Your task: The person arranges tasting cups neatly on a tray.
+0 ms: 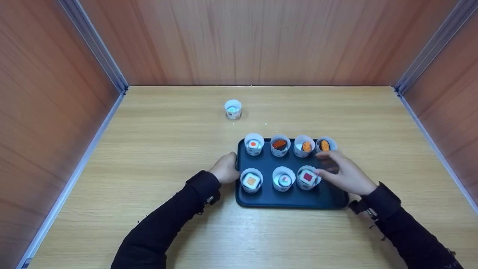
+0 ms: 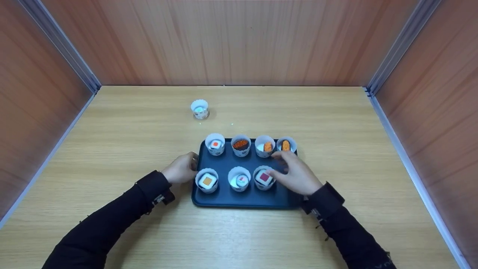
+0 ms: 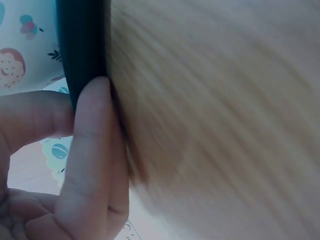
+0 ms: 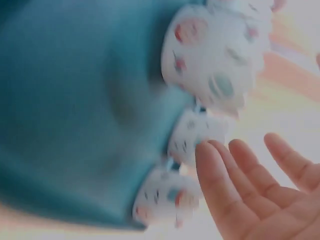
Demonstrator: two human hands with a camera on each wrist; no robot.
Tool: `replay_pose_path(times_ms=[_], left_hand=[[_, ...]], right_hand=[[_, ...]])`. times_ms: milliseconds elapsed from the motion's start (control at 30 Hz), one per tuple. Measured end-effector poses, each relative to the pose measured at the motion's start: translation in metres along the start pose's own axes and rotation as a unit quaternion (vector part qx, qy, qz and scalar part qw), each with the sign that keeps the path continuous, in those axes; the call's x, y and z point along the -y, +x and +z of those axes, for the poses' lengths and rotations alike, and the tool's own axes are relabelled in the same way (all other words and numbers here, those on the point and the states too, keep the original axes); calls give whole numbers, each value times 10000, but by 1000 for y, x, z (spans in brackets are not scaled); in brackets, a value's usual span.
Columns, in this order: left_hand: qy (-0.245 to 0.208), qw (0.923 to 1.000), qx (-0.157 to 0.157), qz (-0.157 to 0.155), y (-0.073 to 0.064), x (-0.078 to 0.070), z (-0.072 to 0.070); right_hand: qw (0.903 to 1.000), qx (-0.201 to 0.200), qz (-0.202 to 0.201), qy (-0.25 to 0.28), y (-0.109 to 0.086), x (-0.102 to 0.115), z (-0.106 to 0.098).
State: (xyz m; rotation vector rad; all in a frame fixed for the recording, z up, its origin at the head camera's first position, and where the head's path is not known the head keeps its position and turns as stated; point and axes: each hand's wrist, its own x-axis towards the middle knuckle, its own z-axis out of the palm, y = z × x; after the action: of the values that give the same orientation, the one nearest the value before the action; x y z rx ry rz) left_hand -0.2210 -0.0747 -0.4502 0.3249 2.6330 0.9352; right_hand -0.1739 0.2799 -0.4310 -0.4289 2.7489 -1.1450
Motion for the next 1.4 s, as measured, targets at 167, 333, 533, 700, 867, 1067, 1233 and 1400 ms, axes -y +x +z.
replay_pose_path(times_ms=[167, 333, 533, 700, 867, 1067, 1233, 1400], left_hand=[[-55, 10000, -12, -30, 3, 2, 3], [-57, 10000, -28, -27, 0, 0, 2], [6, 10000, -8, -18, 0, 1, 1], [24, 10000, -32, 74, 2, 3, 2], [-132, 9999, 13, 0, 1, 4, 0], [-361, 9990, 218, -152, 3, 6, -3], [-167, 9982, 297, -484, 10, 4, -14], [313, 9966, -495, -580, 27, 5, -27]], right_hand=[[9969, -716, 319, -8, -5, -17, -18], [9915, -971, 867, 31, -4, -42, -24], [9842, -256, 1632, 641, 3, -58, -21], [9819, 137, 1762, 676, 6, -58, -20], [9855, 311, 1603, 472, 9, -59, -20], [9864, 366, 1563, 356, 11, -60, -21], [9862, 397, 1569, 357, 12, -61, -21], [9877, 356, 1473, 398, 12, -61, -20]])
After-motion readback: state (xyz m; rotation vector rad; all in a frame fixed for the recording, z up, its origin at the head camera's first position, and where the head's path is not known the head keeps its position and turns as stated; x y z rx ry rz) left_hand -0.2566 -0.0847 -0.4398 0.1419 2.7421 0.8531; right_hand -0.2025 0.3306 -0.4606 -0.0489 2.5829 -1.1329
